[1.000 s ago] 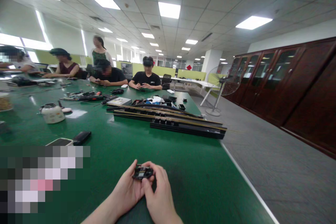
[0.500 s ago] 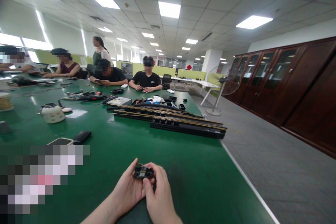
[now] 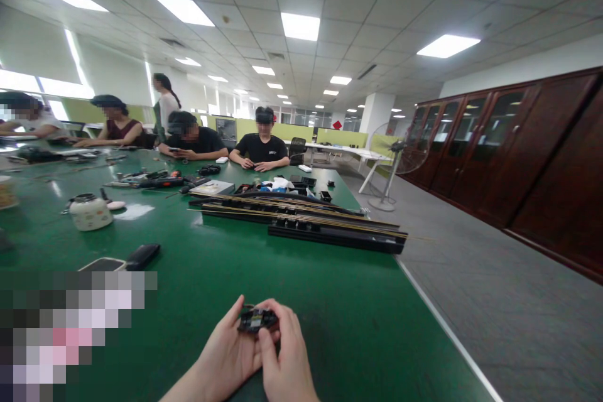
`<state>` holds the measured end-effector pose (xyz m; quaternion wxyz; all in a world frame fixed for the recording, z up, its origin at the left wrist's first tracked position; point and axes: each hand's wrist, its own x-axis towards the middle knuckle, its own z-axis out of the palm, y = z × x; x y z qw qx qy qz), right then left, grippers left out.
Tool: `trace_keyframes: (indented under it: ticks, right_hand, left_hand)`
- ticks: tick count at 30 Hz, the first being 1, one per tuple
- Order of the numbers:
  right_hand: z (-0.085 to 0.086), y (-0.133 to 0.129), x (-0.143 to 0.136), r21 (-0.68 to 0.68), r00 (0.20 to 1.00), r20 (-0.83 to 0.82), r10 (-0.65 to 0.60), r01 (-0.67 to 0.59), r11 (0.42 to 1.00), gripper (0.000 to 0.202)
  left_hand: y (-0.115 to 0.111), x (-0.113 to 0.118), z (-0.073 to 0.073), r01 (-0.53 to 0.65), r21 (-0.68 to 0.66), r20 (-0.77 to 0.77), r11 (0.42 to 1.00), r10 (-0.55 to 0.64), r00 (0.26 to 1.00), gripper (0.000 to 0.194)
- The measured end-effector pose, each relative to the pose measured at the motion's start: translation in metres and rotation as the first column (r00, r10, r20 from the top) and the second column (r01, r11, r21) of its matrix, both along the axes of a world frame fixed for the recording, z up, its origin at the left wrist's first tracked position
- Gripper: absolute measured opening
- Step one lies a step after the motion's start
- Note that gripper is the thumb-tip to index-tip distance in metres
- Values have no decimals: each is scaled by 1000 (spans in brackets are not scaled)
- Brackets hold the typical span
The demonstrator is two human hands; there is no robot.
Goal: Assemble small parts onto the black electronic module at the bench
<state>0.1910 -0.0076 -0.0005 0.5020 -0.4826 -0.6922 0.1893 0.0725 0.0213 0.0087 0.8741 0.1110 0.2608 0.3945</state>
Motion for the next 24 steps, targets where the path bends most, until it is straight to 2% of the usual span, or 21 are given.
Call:
trace_keyframes:
  ticks: [3, 7, 14, 17, 19, 24]
  right_hand:
    - [-5, 2, 1, 11, 999, 43, -13, 12, 1000, 32]
    - [-9, 3, 2, 49, 994, 100, -45, 40, 998, 33]
    - [-10, 5, 5, 85, 984, 133, -117, 106, 991, 33]
    - [-13, 6, 3, 97, 989, 115, -97, 86, 992, 36]
    - [-15, 7, 0, 95, 988, 39, -152, 148, 984, 34]
    - [-18, 9, -4, 75, 993, 12, -118, 117, 990, 38]
  left_hand:
    - [1, -1, -1, -26, -5, 62, 1000, 26, 998, 36]
    - [2, -3, -3, -8, 20, 160, 1000, 5, 987, 31]
    - [3, -3, 0, -43, -2, 156, 999, 43, 987, 33]
    - [4, -3, 0, -48, -15, 155, 999, 49, 987, 32]
    - [5, -3, -2, -24, -14, 166, 1000, 26, 986, 32]
    - [9, -2, -5, 30, -12, 197, 999, -27, 980, 34]
